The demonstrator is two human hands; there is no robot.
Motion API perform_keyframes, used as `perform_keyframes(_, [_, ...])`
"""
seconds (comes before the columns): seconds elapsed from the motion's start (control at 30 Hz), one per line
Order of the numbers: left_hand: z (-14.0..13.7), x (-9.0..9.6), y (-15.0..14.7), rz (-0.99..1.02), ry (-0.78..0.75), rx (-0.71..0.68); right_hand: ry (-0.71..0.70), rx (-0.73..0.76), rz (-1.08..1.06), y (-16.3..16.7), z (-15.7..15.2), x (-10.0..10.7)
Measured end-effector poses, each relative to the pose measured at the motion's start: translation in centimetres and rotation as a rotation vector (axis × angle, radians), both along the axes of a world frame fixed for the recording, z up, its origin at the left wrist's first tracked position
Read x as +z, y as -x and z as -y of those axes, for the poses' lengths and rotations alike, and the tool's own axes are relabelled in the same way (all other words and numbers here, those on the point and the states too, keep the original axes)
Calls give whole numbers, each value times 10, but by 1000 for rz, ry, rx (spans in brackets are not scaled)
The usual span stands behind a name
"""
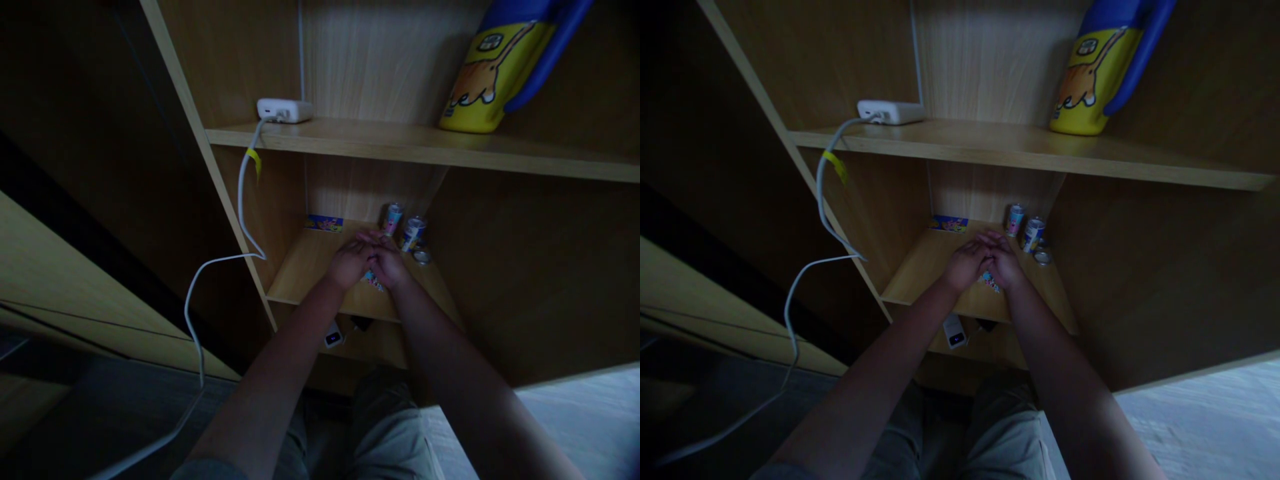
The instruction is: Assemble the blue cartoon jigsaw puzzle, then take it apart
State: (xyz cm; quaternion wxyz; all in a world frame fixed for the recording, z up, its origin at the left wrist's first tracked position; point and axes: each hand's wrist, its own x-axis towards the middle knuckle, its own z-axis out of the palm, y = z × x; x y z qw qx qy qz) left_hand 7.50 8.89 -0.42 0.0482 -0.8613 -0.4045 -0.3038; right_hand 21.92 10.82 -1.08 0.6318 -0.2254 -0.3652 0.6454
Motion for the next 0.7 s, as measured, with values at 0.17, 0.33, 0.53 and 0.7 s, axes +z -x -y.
perform_keyframes(0.17, [0,0,2,74,36,53,8,54,14,0,4,5])
perform_keyframes(0.33, [-1,1,2,89,73,40,25,53,14,-2,1,4])
perform_keyframes(0.53, [-4,-2,2,101,72,-42,59,89,31,-1,0,4])
perform_keyframes(0.7, [-4,-5,3,86,111,-13,54,122,28,-4,4,10])
